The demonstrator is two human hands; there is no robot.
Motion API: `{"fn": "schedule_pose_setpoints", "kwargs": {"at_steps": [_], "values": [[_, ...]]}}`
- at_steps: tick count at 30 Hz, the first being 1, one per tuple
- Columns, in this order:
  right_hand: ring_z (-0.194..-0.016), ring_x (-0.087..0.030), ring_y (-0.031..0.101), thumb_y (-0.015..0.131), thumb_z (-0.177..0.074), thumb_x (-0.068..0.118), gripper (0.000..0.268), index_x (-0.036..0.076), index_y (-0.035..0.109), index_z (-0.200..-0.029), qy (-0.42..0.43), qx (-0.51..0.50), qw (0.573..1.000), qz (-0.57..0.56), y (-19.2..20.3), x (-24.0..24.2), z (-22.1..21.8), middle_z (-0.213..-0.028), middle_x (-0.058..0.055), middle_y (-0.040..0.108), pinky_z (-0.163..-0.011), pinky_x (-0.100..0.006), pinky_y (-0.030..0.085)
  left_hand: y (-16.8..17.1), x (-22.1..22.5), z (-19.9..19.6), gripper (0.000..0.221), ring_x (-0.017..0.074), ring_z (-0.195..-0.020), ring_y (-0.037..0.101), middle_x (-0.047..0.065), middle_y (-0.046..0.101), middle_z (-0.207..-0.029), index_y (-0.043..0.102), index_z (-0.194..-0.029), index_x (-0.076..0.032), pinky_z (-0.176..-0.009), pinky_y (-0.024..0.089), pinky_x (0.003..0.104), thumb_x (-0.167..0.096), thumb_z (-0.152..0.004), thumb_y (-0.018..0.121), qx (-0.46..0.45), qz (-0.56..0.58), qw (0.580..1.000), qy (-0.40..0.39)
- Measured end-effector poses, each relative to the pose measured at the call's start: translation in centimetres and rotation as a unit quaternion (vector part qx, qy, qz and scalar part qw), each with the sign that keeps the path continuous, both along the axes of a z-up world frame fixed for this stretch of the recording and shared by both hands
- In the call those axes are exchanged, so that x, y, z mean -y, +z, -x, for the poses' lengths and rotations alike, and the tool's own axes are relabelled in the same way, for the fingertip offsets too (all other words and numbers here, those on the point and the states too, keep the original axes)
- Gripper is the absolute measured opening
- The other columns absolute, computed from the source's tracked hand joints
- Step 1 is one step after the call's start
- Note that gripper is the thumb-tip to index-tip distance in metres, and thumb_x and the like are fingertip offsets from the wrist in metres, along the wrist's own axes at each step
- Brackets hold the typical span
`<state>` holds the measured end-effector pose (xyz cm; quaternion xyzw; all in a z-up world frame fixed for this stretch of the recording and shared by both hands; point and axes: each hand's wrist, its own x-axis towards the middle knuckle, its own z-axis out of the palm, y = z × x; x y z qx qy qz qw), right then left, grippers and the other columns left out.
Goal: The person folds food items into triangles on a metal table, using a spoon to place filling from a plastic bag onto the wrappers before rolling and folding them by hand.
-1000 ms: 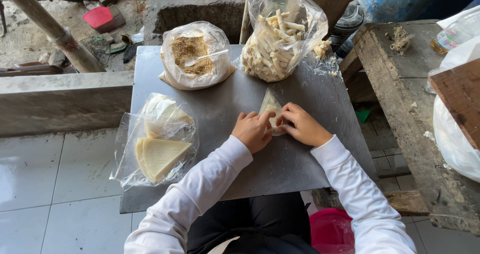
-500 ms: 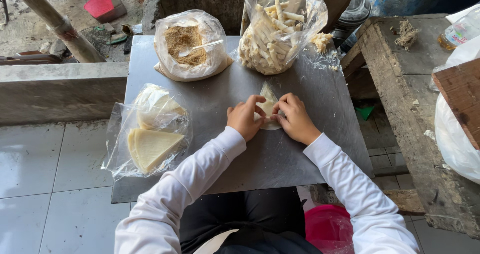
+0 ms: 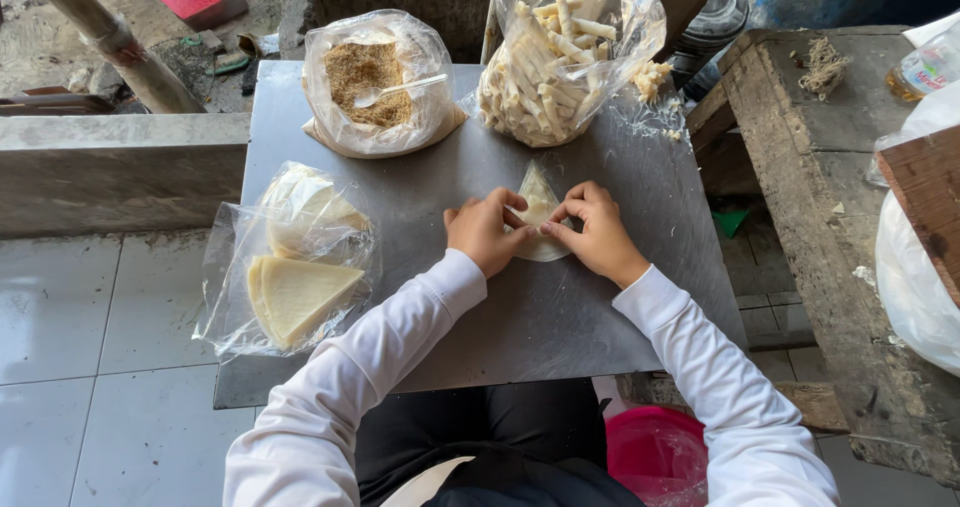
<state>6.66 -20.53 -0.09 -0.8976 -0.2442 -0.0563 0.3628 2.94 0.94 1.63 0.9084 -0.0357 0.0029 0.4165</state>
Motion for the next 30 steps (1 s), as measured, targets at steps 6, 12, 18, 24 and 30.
{"fn": "schedule_pose_setpoints", "kwargs": {"at_steps": [6,12,18,24,30], "values": [[-0.109,-0.022,0.055,0.081,-0.088,0.025,0.016,0.012,0.075,-0.096,0.024,0.045,0.997,0.058,0.2,-0.2,-0.2,-0.107,0.0,0.06,-0.102,-0.041,0.036,-0.9,0.0,0.4,0.032,0.0197,-0.1,0.064,-0.009,0.079,-0.095,0.064,-0.118,-0.021,-0.094,0.036,0.044,-0.023,-0.088,0.076,0.169,-0.055,0.984,-0.032],[-0.111,-0.024,0.054,0.079,-0.084,0.022,0.015,0.012,0.074,-0.094,0.073,0.105,0.989,0.074,1.3,0.3,0.3,-0.11,-0.003,0.059,-0.098,-0.042,0.036,-1.7,-0.1,0.4,0.037,0.0203,-0.098,0.064,-0.007,0.078,-0.091,0.061,-0.123,-0.02,-0.089,0.035,0.047,-0.018,-0.089,0.074,0.218,-0.104,0.968,-0.071],[-0.104,-0.025,0.053,0.085,-0.082,0.023,0.015,0.014,0.076,-0.091,0.028,0.094,0.994,0.043,1.0,-0.1,0.0,-0.104,-0.003,0.058,-0.095,-0.041,0.038,-1.1,-0.2,0.3,0.038,0.0232,-0.095,0.063,-0.004,0.078,-0.089,0.06,-0.118,-0.017,-0.09,0.033,0.048,-0.021,-0.084,0.077,0.153,-0.017,0.988,-0.017],[-0.109,-0.025,0.054,0.082,-0.083,0.018,0.011,0.015,0.077,-0.092,0.044,0.123,0.989,0.066,1.2,-0.3,0.3,-0.108,-0.003,0.059,-0.096,-0.042,0.037,-2.5,0.2,-0.2,0.028,0.0218,-0.095,0.065,-0.003,0.076,-0.087,0.062,-0.12,-0.021,-0.087,0.038,0.045,-0.016,-0.094,0.072,0.235,-0.079,0.968,-0.043],[-0.11,-0.023,0.055,0.08,-0.085,0.016,0.011,0.015,0.077,-0.095,0.043,0.146,0.983,0.101,1.2,-0.4,0.5,-0.109,-0.002,0.06,-0.097,-0.041,0.037,-2.6,0.1,0.1,0.03,0.0221,-0.096,0.064,-0.002,0.076,-0.087,0.062,-0.121,-0.02,-0.088,0.038,0.045,-0.016,-0.093,0.073,0.228,-0.094,0.968,-0.049]]}}
